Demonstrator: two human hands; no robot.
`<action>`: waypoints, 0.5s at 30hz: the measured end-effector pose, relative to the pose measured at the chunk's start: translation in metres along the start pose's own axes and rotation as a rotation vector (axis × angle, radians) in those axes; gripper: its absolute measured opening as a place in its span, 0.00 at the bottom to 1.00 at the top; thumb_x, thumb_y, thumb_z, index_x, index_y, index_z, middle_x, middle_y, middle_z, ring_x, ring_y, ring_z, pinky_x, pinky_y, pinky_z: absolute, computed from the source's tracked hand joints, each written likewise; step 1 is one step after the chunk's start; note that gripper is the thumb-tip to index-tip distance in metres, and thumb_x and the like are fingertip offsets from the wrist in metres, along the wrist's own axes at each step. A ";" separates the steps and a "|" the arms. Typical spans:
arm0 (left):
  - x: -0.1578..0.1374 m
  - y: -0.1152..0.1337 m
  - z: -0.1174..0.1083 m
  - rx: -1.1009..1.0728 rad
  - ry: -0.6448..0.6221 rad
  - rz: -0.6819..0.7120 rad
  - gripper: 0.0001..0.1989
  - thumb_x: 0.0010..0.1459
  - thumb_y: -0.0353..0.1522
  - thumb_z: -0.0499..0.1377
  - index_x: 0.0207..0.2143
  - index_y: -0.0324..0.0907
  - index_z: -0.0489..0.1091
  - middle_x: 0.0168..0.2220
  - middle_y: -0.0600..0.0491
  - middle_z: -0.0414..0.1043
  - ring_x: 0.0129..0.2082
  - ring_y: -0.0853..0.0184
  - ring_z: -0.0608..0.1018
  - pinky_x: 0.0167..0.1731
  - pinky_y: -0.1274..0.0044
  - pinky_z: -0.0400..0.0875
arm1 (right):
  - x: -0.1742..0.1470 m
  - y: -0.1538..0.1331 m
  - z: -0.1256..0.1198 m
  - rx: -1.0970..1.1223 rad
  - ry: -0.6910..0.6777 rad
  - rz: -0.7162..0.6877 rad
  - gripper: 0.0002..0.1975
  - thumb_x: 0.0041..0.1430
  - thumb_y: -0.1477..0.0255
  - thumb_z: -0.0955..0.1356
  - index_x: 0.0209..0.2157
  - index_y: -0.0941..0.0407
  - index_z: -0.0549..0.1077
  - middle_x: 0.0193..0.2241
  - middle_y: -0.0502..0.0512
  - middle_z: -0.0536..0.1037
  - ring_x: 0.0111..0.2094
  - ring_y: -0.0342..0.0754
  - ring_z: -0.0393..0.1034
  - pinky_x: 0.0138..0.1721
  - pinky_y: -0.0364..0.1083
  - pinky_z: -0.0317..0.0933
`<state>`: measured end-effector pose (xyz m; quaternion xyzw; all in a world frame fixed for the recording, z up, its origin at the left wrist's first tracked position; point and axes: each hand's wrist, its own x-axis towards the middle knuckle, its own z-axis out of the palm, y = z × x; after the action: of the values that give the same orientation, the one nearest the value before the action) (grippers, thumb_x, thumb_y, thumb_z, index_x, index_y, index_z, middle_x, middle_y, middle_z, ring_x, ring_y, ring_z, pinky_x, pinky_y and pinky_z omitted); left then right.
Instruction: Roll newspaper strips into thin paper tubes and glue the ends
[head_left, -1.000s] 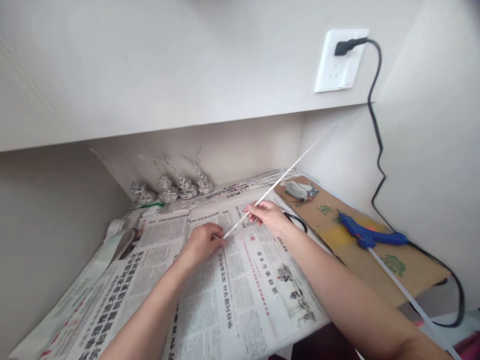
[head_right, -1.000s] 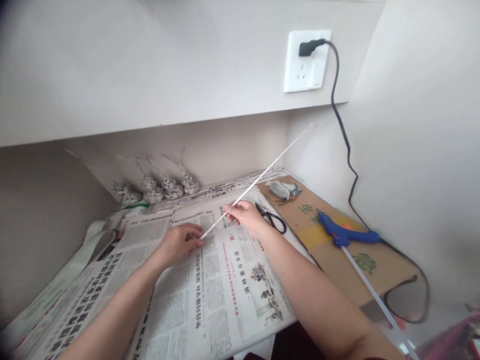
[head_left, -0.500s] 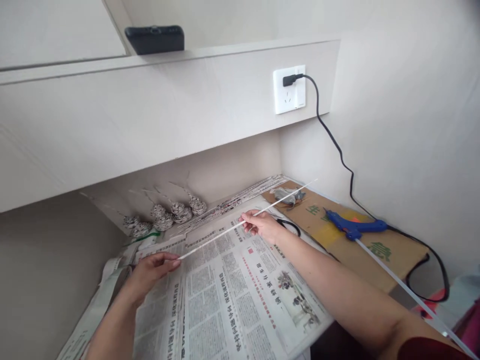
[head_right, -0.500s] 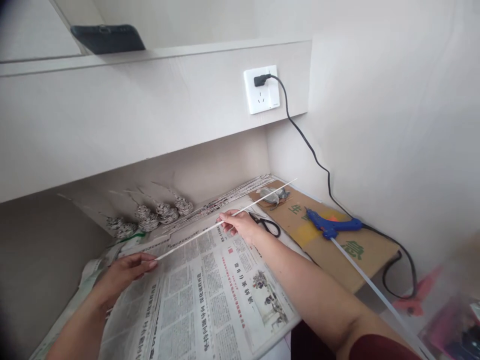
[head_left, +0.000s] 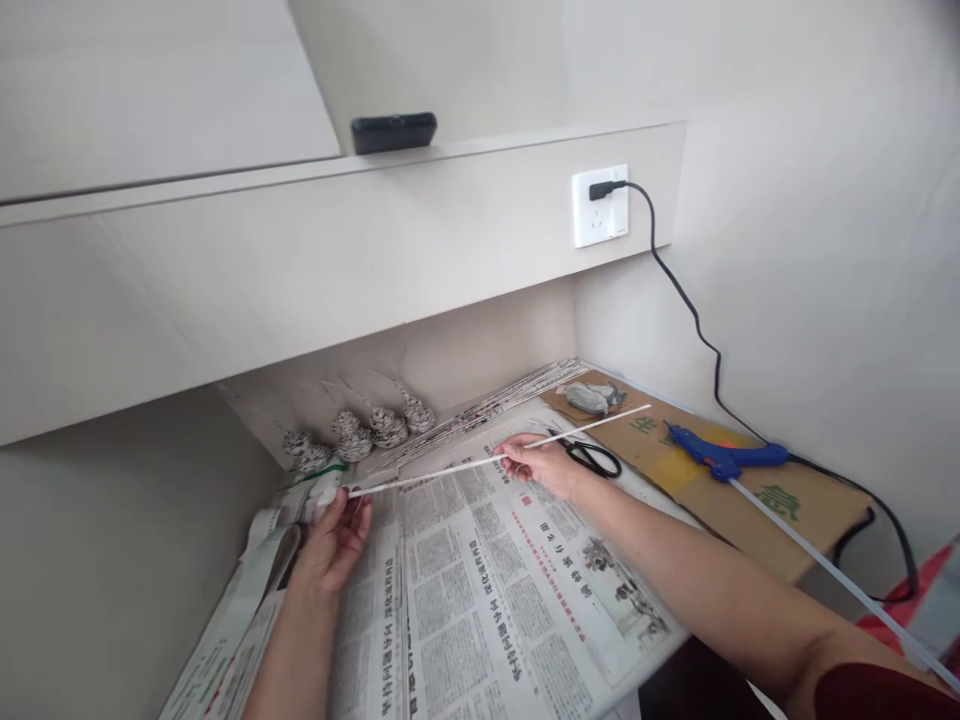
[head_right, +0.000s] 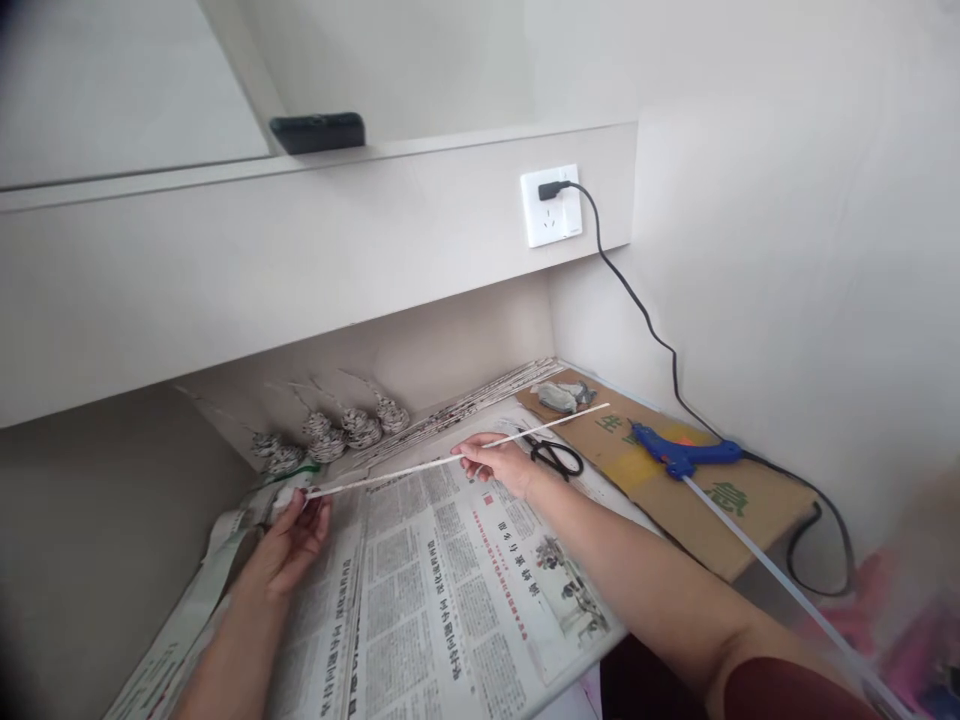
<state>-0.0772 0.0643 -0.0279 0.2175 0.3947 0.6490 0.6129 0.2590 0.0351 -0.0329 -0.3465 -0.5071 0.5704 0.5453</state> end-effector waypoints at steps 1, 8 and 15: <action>0.000 -0.002 0.003 -0.059 0.013 0.007 0.07 0.58 0.24 0.54 0.28 0.40 0.69 0.27 0.54 0.75 0.27 0.70 0.78 0.28 0.77 0.77 | -0.001 0.000 0.003 -0.011 0.010 0.001 0.20 0.47 0.58 0.72 0.35 0.59 0.76 0.25 0.51 0.73 0.24 0.41 0.67 0.20 0.39 0.53; -0.002 -0.002 0.011 -0.260 0.121 0.089 0.12 0.60 0.30 0.53 0.23 0.40 0.63 0.22 0.55 0.69 0.24 0.71 0.76 0.30 0.75 0.76 | -0.033 -0.002 0.036 -0.017 -0.016 0.235 0.23 0.53 0.53 0.66 0.41 0.58 0.74 0.27 0.53 0.73 0.24 0.41 0.66 0.20 0.38 0.54; -0.002 0.005 0.011 -0.361 0.206 0.138 0.15 0.64 0.30 0.47 0.22 0.40 0.57 0.17 0.60 0.58 0.14 0.78 0.64 0.26 0.81 0.72 | -0.137 -0.009 0.100 -0.540 -0.360 0.162 0.20 0.62 0.58 0.59 0.35 0.57 0.76 0.30 0.58 0.76 0.31 0.48 0.70 0.31 0.46 0.64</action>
<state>-0.0719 0.0653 -0.0170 0.0633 0.3165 0.7685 0.5525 0.1893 -0.1196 -0.0215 -0.4111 -0.6990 0.5091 0.2883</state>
